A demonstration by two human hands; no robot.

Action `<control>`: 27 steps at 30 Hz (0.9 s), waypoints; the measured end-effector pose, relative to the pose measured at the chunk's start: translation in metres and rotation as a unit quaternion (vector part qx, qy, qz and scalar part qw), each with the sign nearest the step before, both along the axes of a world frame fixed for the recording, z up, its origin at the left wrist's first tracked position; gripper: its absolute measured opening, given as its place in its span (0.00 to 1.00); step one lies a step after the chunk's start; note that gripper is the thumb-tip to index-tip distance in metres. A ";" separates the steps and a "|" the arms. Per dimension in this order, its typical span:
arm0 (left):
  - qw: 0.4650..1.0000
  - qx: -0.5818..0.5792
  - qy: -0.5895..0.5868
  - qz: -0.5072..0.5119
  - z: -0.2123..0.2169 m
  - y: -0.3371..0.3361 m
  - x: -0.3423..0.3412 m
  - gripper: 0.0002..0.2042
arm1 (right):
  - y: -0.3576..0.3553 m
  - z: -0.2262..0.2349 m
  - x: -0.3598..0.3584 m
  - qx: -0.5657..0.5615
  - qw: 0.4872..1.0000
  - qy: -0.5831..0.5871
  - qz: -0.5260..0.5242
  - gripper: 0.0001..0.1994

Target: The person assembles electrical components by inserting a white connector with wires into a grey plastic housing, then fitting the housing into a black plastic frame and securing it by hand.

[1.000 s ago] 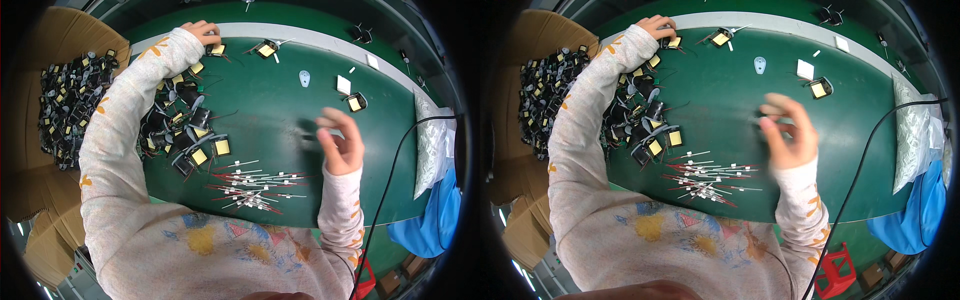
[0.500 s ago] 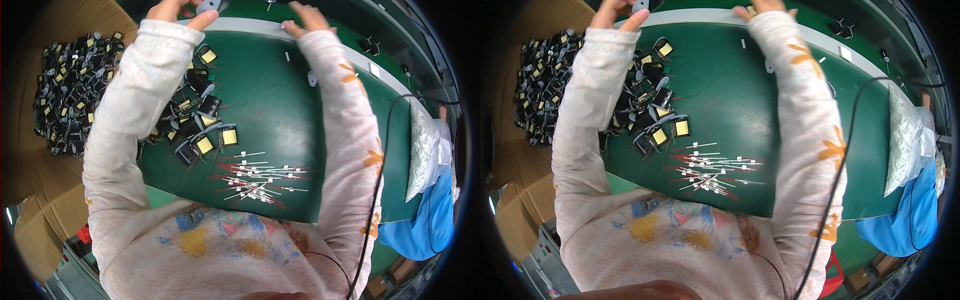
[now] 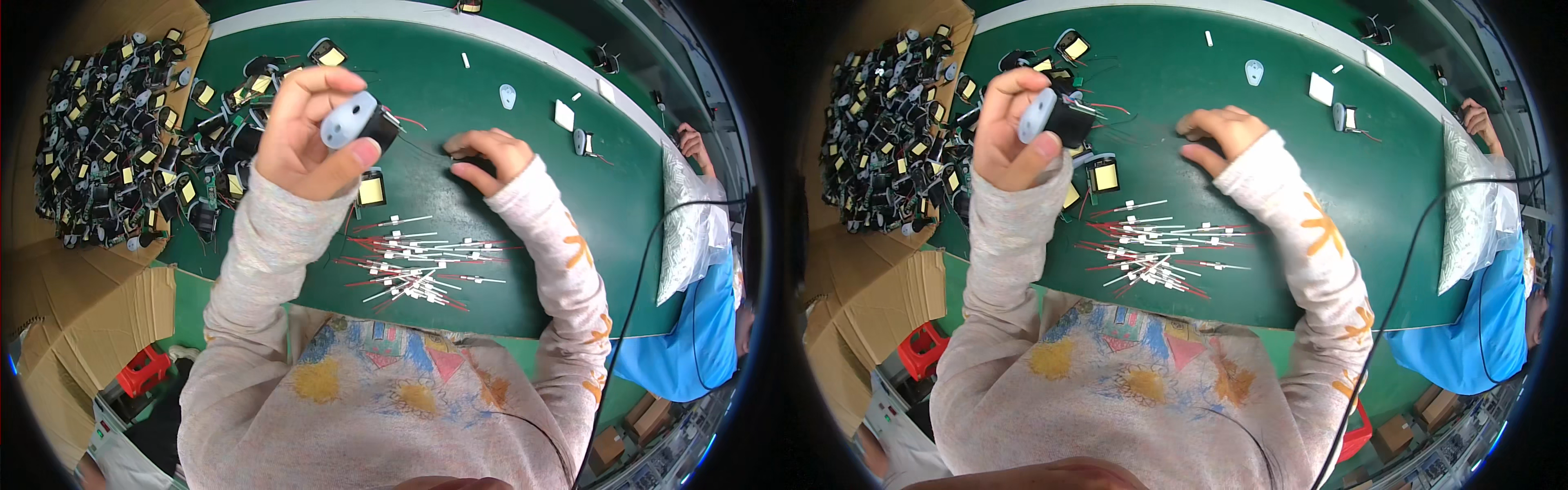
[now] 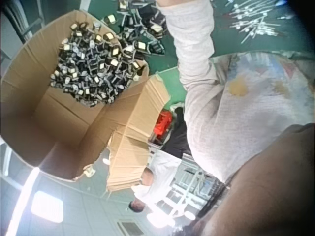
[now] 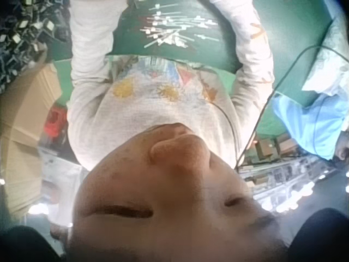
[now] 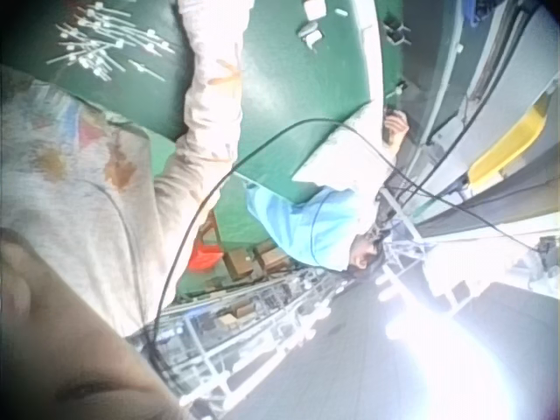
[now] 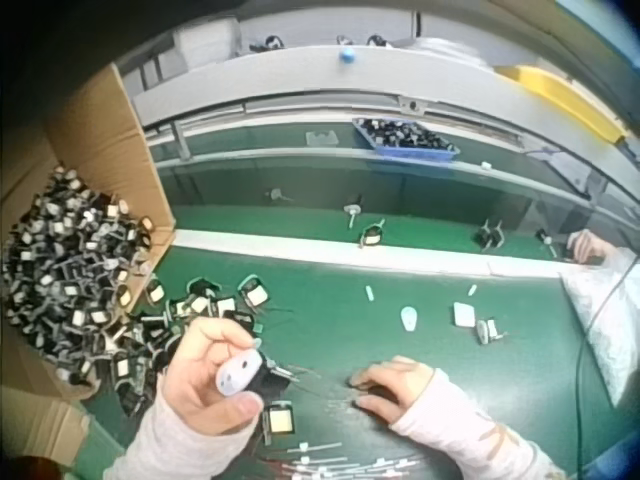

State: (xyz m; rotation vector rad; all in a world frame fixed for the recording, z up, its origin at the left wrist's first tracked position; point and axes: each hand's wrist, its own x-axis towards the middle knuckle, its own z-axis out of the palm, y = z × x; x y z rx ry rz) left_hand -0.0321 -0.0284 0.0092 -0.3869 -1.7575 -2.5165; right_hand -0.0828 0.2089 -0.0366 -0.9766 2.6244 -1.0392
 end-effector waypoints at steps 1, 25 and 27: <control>1.000 -0.014 0.003 0.017 -0.004 0.000 0.003 0.22 | -0.007 -0.004 -0.005 -0.005 0.999 0.041 0.005 0.11; 0.999 -0.034 -0.013 0.039 -0.037 0.002 -0.006 0.14 | -0.049 -0.066 -0.199 0.211 0.931 0.234 -0.186 0.25; 0.999 -0.024 -0.020 0.036 -0.039 0.002 -0.008 0.14 | -0.038 -0.081 -0.225 0.215 0.920 0.232 -0.231 0.25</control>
